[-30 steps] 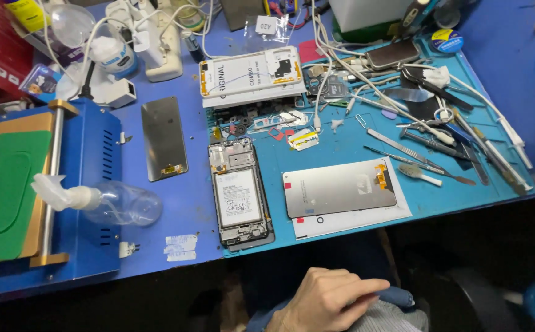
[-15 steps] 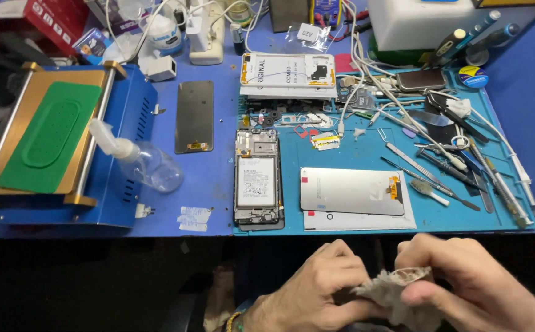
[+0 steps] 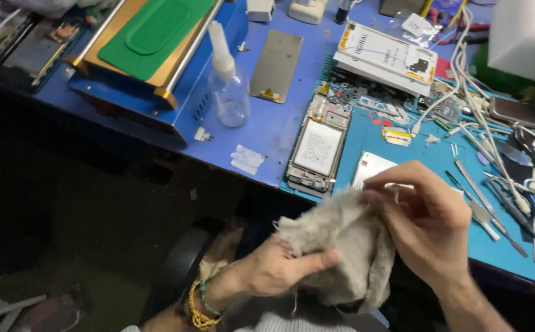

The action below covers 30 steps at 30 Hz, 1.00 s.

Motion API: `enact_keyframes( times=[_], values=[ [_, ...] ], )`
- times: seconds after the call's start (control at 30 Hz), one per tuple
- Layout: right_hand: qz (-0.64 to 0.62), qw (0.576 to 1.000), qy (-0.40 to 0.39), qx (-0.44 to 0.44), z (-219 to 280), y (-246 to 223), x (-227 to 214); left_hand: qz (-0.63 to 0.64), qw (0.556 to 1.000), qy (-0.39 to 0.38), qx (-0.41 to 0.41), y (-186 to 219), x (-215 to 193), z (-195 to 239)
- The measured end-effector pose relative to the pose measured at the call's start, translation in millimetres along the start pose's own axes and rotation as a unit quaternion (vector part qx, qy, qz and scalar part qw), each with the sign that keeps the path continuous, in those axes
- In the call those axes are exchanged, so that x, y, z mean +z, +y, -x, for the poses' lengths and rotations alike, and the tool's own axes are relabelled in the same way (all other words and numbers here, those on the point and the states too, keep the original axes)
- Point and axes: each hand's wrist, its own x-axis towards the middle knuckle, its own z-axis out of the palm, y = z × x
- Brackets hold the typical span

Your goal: The person cleans the back of a disassembled smartphone using a cloth and a spray bottle. They repeatedly spray the cloth and wipe the phone's back cover, focusing on removing residue or adhesive.

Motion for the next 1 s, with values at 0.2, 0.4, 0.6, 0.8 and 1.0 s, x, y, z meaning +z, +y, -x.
enact_keyframes(
  times=[0.2,0.4,0.6,0.8,1.0],
  values=[
    [-0.088,0.982,-0.160,0.046,-55.3,-5.2,34.3,-0.174,0.871,0.214,-0.407,63.0,-19.0,37.6],
    [-0.027,0.971,-0.219,-0.092,-156.8,19.7,116.9,-0.155,0.823,0.258,-0.482,0.8,-29.8,83.6],
    [0.013,0.959,-0.170,-0.226,-186.8,56.0,169.5,0.095,0.841,0.376,-0.377,-6.7,-22.8,108.7],
    [-0.084,0.961,-0.169,-0.204,-101.1,-22.6,122.6,0.342,0.774,0.519,-0.117,47.3,-46.4,105.6],
    [-0.087,0.929,-0.279,-0.226,-13.8,-23.4,81.9,0.372,0.808,0.457,-0.006,73.2,-48.6,104.5]
  ],
)
